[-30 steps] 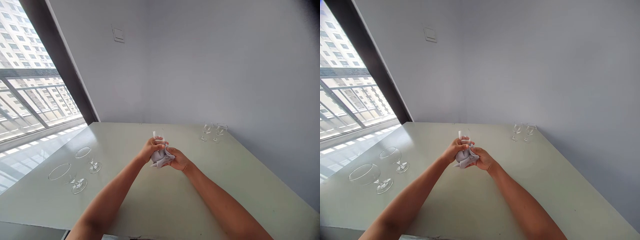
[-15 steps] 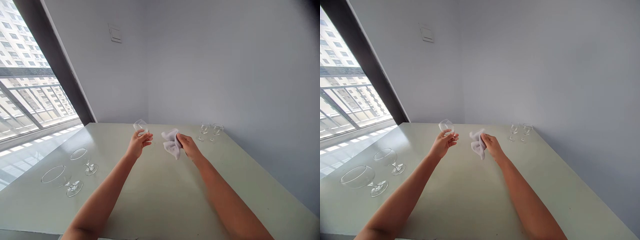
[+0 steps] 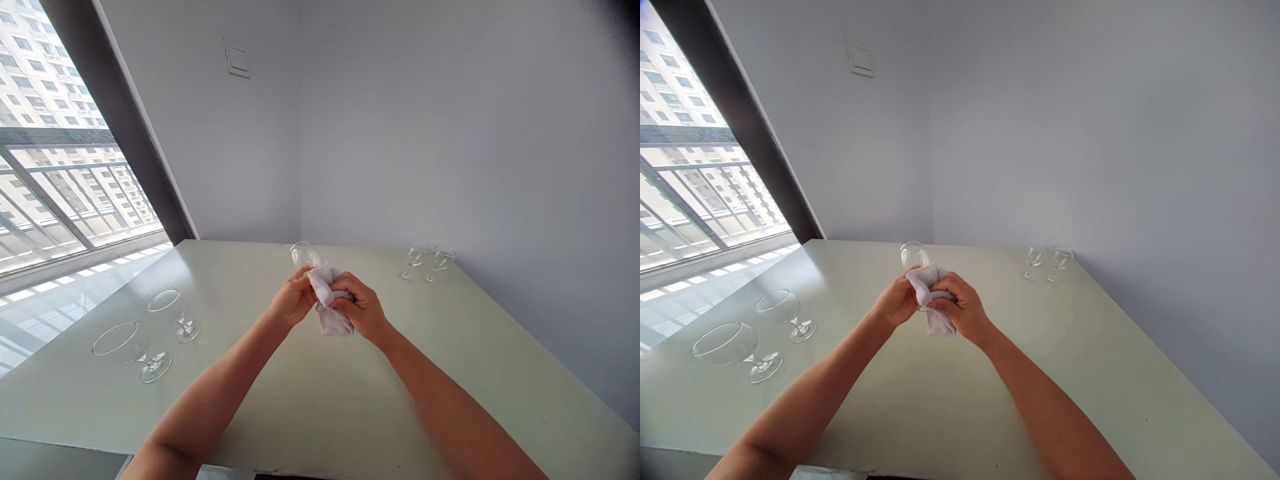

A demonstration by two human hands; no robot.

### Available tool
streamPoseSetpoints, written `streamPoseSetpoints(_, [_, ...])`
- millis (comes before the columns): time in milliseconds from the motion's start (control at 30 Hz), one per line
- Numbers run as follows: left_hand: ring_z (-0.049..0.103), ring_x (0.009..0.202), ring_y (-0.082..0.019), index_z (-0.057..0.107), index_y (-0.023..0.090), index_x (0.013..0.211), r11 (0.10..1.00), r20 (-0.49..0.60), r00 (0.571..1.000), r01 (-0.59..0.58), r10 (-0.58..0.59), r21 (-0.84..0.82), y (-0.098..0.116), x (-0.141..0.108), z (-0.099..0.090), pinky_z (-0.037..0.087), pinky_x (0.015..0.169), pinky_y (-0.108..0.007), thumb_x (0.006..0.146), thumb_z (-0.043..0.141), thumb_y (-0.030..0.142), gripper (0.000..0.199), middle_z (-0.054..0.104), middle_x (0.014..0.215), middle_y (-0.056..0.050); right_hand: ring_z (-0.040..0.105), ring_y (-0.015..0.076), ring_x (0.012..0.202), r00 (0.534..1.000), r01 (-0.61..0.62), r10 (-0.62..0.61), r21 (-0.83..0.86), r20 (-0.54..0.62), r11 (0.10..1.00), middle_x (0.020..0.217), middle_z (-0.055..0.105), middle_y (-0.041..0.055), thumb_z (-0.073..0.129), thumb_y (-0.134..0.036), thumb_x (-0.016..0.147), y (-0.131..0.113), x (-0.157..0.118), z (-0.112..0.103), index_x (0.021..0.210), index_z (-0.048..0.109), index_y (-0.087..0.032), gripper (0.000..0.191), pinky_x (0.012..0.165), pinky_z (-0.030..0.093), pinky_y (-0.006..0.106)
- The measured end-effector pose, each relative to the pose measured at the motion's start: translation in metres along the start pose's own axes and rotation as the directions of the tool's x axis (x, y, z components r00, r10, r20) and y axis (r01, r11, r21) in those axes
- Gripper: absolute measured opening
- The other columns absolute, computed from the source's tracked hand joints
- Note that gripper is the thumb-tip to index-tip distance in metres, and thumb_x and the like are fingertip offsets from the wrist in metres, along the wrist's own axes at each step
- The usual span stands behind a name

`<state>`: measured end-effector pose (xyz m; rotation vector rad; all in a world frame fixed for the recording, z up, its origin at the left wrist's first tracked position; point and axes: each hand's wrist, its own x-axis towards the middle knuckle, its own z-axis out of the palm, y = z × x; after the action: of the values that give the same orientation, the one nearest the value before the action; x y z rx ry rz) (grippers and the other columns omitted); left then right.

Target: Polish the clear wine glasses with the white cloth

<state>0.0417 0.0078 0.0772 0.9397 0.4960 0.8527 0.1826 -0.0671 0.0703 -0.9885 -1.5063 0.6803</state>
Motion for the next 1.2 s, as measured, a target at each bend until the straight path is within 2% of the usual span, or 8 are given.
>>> streamPoseSetpoints(200, [0.054, 0.066, -0.007, 0.042, 0.023, 0.094, 0.957, -0.051, 0.956, -0.289, 0.290, 0.015, -0.005, -0.006, 0.013, 0.045, 0.063, -0.021, 0.072, 0.062, 0.034, 0.031, 0.055, 0.077, 0.003, 0.053, 0.0158, 0.068, 0.888, -0.282, 0.454, 0.695, -0.071, 0.661, 0.073, 0.059, 0.0009, 0.062, -0.044, 0.070, 0.017, 0.003, 0.020, 0.082, 0.060, -0.022, 0.026, 0.059, 0.044, 0.027])
streamPoseSetpoints(333, [0.057, 0.066, -0.010, 0.034, 0.027, 0.104, 0.841, -0.072, 0.868, -0.452, 0.492, 0.296, -0.019, -0.006, 0.011, 0.045, 0.070, -0.026, 0.067, 0.067, 0.030, 0.049, 0.058, 0.078, 0.003, 0.058, 0.0179, 0.073, 0.793, -0.350, 0.609, 0.830, 0.016, 0.434, 0.081, 0.064, 0.0018, 0.060, -0.036, 0.073, 0.023, 0.003, 0.033, 0.085, 0.062, -0.020, 0.020, 0.060, 0.047, 0.029])
streamPoseSetpoints(533, [0.060, 0.075, -0.013, 0.035, 0.024, 0.101, 0.724, -0.138, 0.808, -0.420, 0.573, 0.547, -0.036, 0.007, -0.003, 0.045, 0.075, -0.029, 0.068, 0.064, 0.025, 0.044, 0.058, 0.086, 0.000, 0.057, 0.0165, 0.068, 0.713, -0.437, 0.693, 0.842, 0.110, 0.317, 0.073, 0.063, 0.0026, 0.061, -0.036, 0.073, 0.032, 0.000, 0.038, 0.083, 0.062, -0.019, 0.019, 0.052, 0.046, 0.027])
streamPoseSetpoints(633, [0.061, 0.076, -0.013, 0.031, 0.024, 0.103, 0.741, -0.195, 0.797, -0.399, 0.571, 0.540, -0.036, 0.016, -0.014, 0.045, 0.075, -0.029, 0.067, 0.065, 0.026, 0.050, 0.059, 0.085, 0.000, 0.053, 0.0138, 0.058, 0.689, -0.493, 0.723, 0.764, 0.051, 0.416, 0.063, 0.057, 0.0016, 0.065, -0.037, 0.069, 0.042, 0.001, 0.034, 0.070, 0.060, -0.018, 0.020, 0.049, 0.043, 0.025])
streamPoseSetpoints(833, [0.061, 0.073, -0.011, 0.033, 0.024, 0.104, 0.764, -0.267, 0.792, -0.344, 0.548, 0.546, -0.035, 0.024, -0.023, 0.045, 0.069, -0.026, 0.067, 0.063, 0.027, 0.047, 0.059, 0.083, 0.001, 0.046, 0.0103, 0.058, 0.846, -0.237, 0.343, 0.288, -0.409, 0.928, 0.068, 0.053, -0.0015, 0.059, -0.040, 0.074, 0.045, 0.003, 0.019, 0.074, 0.059, -0.022, 0.018, 0.052, 0.037, 0.022])
streamPoseSetpoints(967, [0.061, 0.072, -0.011, 0.035, 0.023, 0.104, 0.746, -0.275, 0.765, -0.369, 0.583, 0.554, -0.039, 0.028, -0.025, 0.046, 0.069, -0.025, 0.065, 0.064, 0.024, 0.048, 0.060, 0.081, 0.001, 0.053, 0.0139, 0.070, 0.970, -0.240, 0.240, -0.249, -0.030, 0.938, 0.085, 0.060, 0.0013, 0.054, -0.038, 0.077, 0.035, -0.002, 0.013, 0.087, 0.064, -0.024, 0.019, 0.060, 0.039, 0.024])
streamPoseSetpoints(1133, [0.061, 0.071, -0.011, 0.035, 0.023, 0.104, 0.696, -0.277, 0.720, -0.381, 0.637, 0.609, -0.035, 0.037, -0.037, 0.047, 0.066, -0.025, 0.065, 0.066, 0.024, 0.050, 0.059, 0.081, 0.002, 0.057, 0.0184, 0.091, 0.758, -0.102, 0.442, -0.583, 0.480, 0.806, 0.099, 0.063, 0.0023, 0.051, -0.039, 0.080, 0.016, -0.013, 0.004, 0.084, 0.067, -0.023, 0.023, 0.072, 0.039, 0.026])
streamPoseSetpoints(1200, [0.061, 0.071, -0.012, 0.035, 0.023, 0.105, 0.688, -0.266, 0.726, -0.373, 0.634, 0.622, -0.036, 0.038, -0.038, 0.047, 0.065, -0.025, 0.066, 0.065, 0.025, 0.049, 0.059, 0.082, 0.001, 0.057, 0.0164, 0.087, 0.818, -0.084, 0.430, -0.660, 0.382, 0.747, 0.096, 0.063, 0.0026, 0.046, -0.032, 0.083, 0.014, -0.012, 0.000, 0.083, 0.067, -0.022, 0.023, 0.072, 0.039, 0.025])
